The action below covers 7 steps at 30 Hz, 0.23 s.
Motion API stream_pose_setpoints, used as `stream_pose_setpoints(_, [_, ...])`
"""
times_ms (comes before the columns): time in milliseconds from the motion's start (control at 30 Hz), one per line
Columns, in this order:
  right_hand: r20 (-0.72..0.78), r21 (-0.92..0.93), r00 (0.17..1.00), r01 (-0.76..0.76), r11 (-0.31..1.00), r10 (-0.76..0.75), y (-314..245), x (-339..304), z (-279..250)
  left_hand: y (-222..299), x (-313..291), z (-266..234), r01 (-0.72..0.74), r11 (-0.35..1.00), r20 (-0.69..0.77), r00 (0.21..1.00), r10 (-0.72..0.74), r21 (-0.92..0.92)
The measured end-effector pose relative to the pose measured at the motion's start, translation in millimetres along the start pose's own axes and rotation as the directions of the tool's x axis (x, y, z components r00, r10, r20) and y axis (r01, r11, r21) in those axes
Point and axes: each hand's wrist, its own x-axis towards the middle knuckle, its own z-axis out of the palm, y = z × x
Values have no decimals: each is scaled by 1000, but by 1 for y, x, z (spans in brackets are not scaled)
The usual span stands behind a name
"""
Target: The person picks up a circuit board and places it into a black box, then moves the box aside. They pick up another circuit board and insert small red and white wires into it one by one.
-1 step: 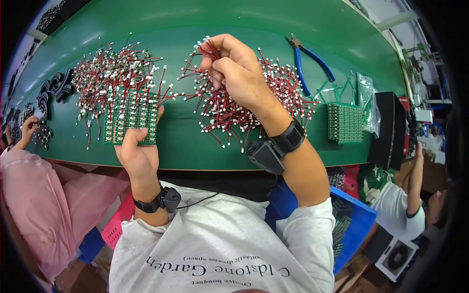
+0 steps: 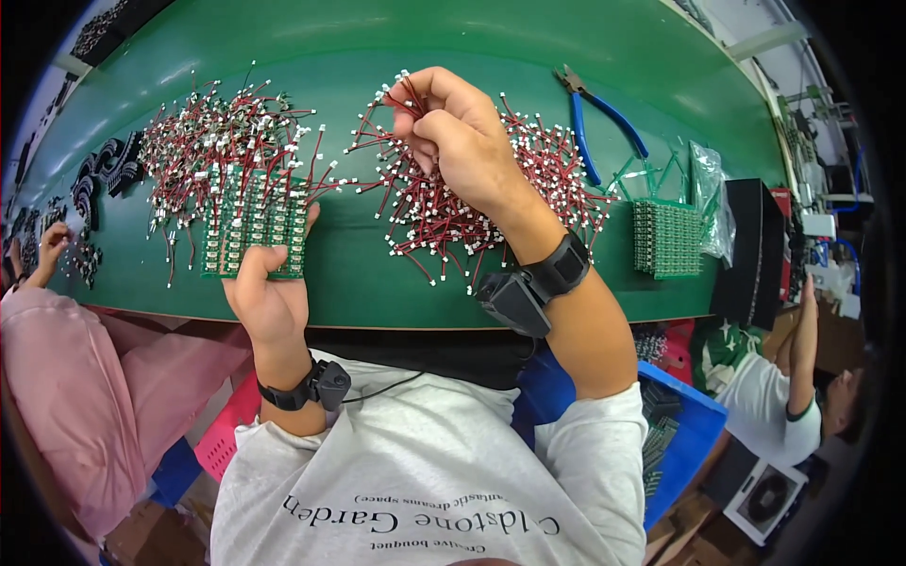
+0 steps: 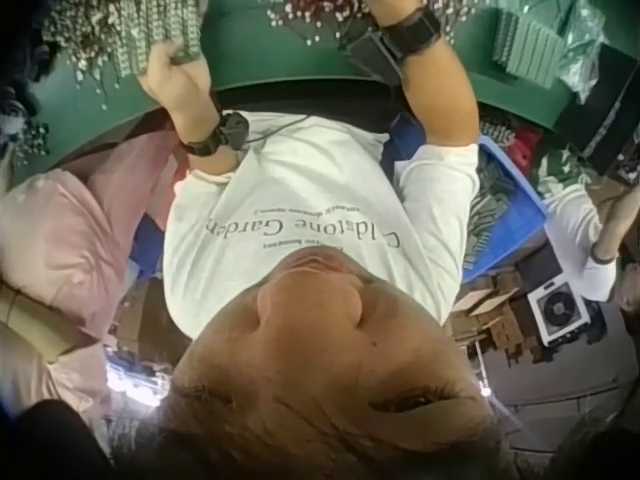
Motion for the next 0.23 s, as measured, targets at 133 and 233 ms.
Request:
stream_pose_setpoints(133, [70, -43, 996, -50, 998, 53, -9, -3, 4, -2, 0, 2, 44, 999, 7, 999, -44, -25])
stream_pose_setpoints(233, [77, -86, 997, -9, 996, 15, -4, -3, 7, -2, 1, 2, 60, 997, 27, 998, -59, -45])
